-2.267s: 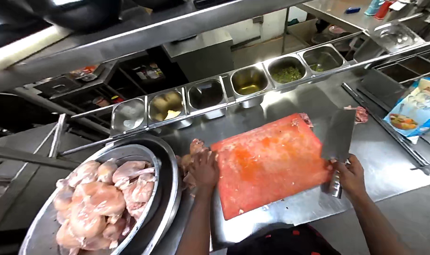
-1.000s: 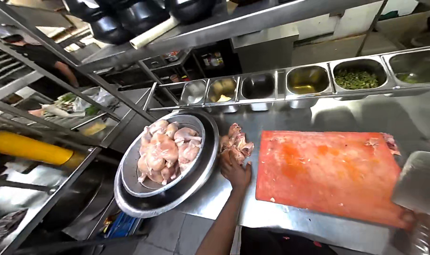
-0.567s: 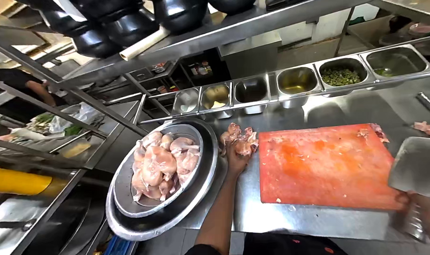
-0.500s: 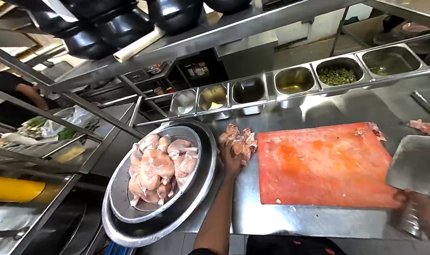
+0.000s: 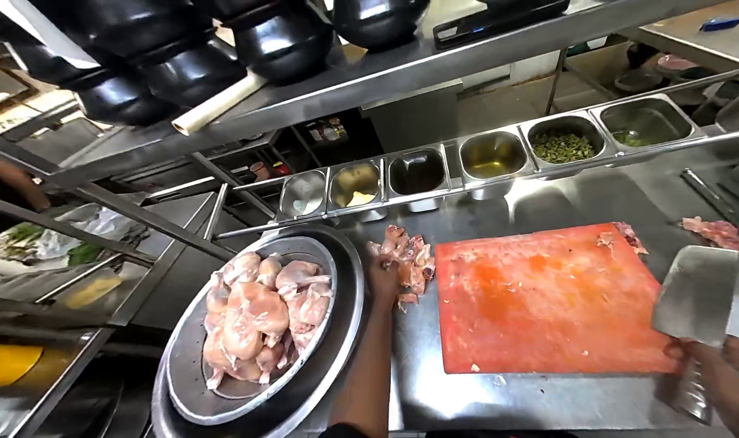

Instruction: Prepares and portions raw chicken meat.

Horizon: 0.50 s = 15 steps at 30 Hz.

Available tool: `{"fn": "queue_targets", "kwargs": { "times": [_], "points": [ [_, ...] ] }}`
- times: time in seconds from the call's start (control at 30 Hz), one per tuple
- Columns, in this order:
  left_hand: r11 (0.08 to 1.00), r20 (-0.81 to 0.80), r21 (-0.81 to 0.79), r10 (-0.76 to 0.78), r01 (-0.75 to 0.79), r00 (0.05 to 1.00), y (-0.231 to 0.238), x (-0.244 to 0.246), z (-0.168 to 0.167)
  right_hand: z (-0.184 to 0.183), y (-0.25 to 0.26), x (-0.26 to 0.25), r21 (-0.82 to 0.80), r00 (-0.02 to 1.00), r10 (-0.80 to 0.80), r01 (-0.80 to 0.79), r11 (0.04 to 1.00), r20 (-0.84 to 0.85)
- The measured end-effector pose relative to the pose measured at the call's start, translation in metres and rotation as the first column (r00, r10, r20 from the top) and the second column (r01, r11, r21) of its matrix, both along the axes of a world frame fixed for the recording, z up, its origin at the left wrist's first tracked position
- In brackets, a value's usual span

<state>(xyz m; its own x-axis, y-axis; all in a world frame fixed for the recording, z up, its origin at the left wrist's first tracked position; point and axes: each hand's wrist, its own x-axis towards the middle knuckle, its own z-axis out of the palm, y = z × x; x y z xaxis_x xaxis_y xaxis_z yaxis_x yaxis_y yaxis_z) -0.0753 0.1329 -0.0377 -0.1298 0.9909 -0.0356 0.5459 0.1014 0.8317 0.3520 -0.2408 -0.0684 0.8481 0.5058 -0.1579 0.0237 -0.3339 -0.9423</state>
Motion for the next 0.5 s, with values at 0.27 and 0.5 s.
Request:
{"fn": "queue_targets", "kwargs": {
  "times": [0.27,0.5],
  "points": [
    [0.949,-0.532,-0.109,-0.307,0.296,0.789,-0.070,-0.009,-0.008,0.002,-0.001,-0.005,0.015,0.999,0.009,-0.010,1.000,0.033],
    [0.962,-0.385,0.093,-0.204,0.258,0.900,-0.058,-0.013,-0.007,-0.001,0.000,-0.003,-0.012,0.998,-0.009,0.010,1.000,0.061]
  ]
}}
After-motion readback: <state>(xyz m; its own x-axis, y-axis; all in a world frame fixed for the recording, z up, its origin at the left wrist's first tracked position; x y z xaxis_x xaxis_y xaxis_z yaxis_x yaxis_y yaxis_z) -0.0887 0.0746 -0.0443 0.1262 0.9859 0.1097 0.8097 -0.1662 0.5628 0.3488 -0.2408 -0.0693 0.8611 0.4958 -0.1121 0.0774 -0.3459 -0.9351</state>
